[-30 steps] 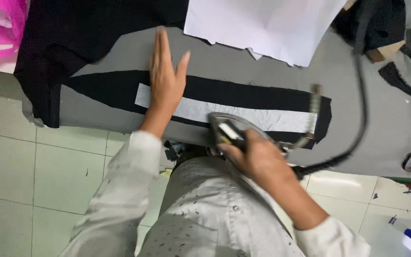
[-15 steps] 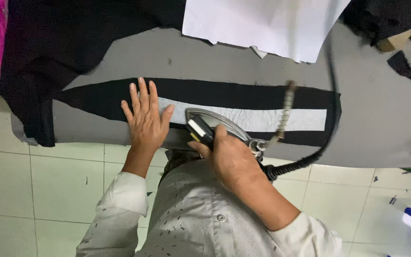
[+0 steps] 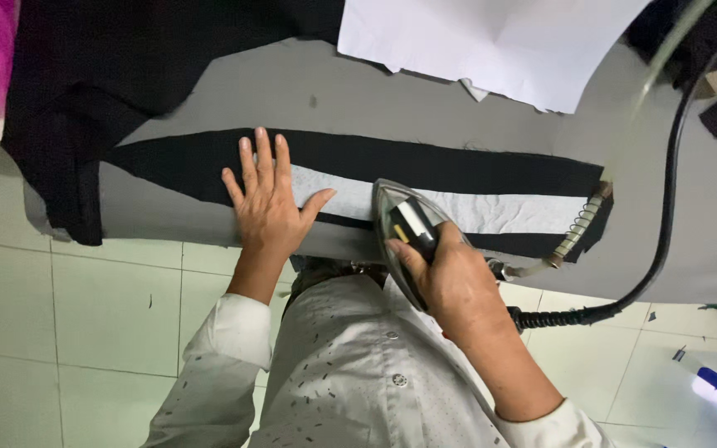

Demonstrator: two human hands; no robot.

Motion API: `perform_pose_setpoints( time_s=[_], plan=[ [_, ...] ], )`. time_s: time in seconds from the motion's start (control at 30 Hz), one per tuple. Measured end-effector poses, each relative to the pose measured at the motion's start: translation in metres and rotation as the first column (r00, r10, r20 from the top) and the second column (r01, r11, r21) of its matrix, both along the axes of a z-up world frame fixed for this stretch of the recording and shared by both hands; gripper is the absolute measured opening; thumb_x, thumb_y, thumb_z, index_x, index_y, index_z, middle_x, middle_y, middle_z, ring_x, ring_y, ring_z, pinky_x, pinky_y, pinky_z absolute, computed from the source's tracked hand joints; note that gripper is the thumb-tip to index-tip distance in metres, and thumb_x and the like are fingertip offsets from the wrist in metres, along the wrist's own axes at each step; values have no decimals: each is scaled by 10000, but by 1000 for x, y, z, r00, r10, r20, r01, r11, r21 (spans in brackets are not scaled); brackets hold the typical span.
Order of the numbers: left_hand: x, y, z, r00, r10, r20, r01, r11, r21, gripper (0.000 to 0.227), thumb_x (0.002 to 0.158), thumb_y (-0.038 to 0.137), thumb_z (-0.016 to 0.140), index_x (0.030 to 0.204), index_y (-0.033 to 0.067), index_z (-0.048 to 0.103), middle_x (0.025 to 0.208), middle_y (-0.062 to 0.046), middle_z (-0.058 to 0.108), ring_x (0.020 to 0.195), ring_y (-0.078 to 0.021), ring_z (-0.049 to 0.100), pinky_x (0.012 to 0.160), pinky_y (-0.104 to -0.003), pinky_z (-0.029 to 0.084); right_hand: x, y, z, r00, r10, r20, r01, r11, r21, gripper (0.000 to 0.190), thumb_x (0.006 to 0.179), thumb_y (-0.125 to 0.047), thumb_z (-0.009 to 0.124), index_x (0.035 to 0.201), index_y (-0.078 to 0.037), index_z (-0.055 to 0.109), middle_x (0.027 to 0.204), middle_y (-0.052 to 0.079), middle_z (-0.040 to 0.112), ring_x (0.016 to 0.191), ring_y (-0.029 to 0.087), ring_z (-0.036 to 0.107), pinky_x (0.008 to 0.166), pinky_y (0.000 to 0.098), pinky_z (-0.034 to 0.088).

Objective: The person irons a black fabric piece on a worktable using a steam iron and a white protective cloth. They repeatedly move the cloth and iron along the fabric, then use a small wooden block to press the fabric while ironing.

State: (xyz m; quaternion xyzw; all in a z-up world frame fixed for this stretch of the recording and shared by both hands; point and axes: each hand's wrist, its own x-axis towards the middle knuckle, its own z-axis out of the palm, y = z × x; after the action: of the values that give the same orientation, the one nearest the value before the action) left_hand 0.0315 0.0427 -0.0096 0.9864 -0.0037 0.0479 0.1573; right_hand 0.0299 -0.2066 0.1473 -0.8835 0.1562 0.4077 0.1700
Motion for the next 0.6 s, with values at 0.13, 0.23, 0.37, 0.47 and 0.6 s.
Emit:
perform_pose_setpoints(
  time_s=[0.13, 0.23, 0.37, 0.47, 0.6],
  plan=[
    [0, 0, 2, 1000, 8, -5, -8, 1000, -18, 1007, 971, 754, 581, 1651, 69, 293, 1709, -209, 159, 1569, -439, 126, 1152, -727, 80, -1, -8, -2, 999, -23, 35, 24, 999, -25, 680, 908, -735, 608, 1199, -122, 584, 987, 220, 753, 1012, 423, 741, 850, 501, 604],
    [1, 2, 4, 1000, 0, -6, 0, 1000, -25, 1034, 953, 768, 593, 1647, 64, 291, 1706, -222, 154, 1566, -451, 124, 1148, -741, 89, -3, -17, -5, 994, -68, 86, 71, 997, -36, 683, 930, -710, 621, 1181, -75, 600, 959, 254, 746, 1004, 438, 737, 842, 520, 595],
    [1, 1, 5, 1000, -5, -28, 4, 1000, -20, 1023, 962, 772, 569, 1647, 69, 280, 1702, -225, 162, 1563, -451, 131, 1145, -744, 92, -8, -34, -8, 981, -121, 154, 131, 990, -56, 681, 940, -689, 649, 1165, -47, 617, 934, 286, 729, 979, 467, 728, 816, 541, 586],
    [0, 1, 6, 999, 5, -50, -7, 1000, -23, 1024, 970, 791, 535, 1661, 86, 261, 1716, -199, 133, 1577, -426, 105, 1156, -731, 65, -11, -38, -6, 972, -153, 177, 168, 983, -71, 704, 938, -704, 650, 1179, -43, 612, 920, 280, 728, 963, 467, 727, 809, 548, 583],
    [1, 1, 8, 997, -9, -75, 6, 999, -37, 1035, 968, 789, 538, 1656, 68, 262, 1710, -225, 130, 1571, -450, 100, 1148, -747, 64, -11, -43, -3, 956, -189, 223, 201, 979, -33, 688, 966, -663, 665, 1152, -2, 626, 880, 296, 713, 931, 475, 724, 789, 547, 574]
  ],
)
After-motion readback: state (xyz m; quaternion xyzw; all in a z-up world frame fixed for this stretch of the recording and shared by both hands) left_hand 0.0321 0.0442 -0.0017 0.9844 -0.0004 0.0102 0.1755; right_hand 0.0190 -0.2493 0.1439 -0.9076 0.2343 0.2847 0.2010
